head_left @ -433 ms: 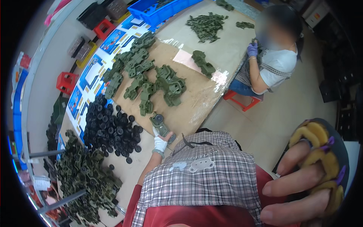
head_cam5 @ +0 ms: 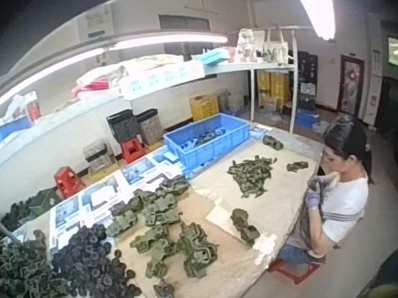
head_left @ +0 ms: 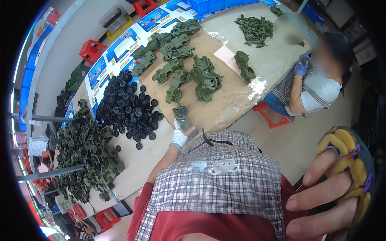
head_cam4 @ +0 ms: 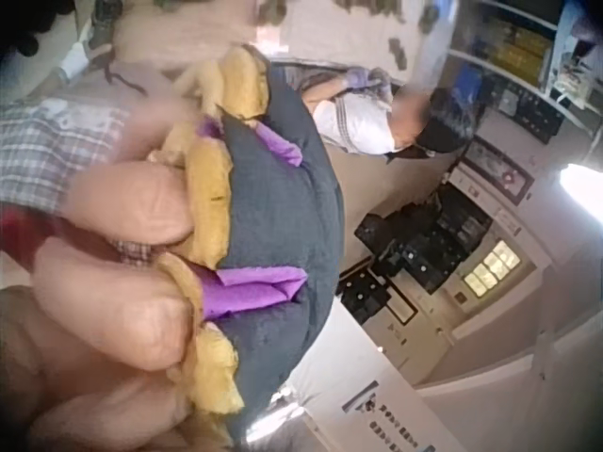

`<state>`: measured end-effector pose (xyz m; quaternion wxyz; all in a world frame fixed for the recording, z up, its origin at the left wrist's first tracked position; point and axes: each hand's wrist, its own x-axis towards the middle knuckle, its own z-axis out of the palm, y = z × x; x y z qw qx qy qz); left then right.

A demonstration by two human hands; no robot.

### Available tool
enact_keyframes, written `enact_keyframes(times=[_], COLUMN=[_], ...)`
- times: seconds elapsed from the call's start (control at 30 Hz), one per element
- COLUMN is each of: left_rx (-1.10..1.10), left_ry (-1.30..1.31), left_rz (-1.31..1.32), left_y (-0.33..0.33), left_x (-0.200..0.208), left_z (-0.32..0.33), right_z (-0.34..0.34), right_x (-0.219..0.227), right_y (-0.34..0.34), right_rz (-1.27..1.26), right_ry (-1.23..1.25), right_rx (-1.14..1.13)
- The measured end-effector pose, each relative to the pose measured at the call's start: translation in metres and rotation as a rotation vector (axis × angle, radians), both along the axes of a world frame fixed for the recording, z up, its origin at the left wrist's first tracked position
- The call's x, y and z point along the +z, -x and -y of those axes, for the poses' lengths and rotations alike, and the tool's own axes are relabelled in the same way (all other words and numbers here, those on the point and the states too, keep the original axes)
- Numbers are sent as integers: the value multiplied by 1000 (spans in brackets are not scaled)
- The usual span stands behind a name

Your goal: Assemble green plastic toy military vehicles by attaching wheels.

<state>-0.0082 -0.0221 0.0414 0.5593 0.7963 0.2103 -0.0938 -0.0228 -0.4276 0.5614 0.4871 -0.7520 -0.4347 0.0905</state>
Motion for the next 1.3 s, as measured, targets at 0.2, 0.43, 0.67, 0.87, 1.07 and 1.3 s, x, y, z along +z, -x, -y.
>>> enact_keyframes(times=[0.2,0.43,0.67,0.87,1.07,1.3], left_rx=[18,23,80,288,506,526], left_ry=[11,-58,15,193,1392,1972], left_rz=[-58,-57,35,38,273,536], left_y=[-2,1,2,5,29,43], left_x=[9,-8,-30,19,75,77], left_z=[4,3,3,5,-12,-49], right_z=[-90,-103,-106,-62,-174,-233], right_x=[18,22,21,-31,-203,-357], right_y=[-18,-52,-103,-197,-197,-199], right_rz=[-9,-68,-159,-359,-283,48], right_ry=[-37,-63,-66,-383,19,237], right_rx=[5,7,167,621,59,356])
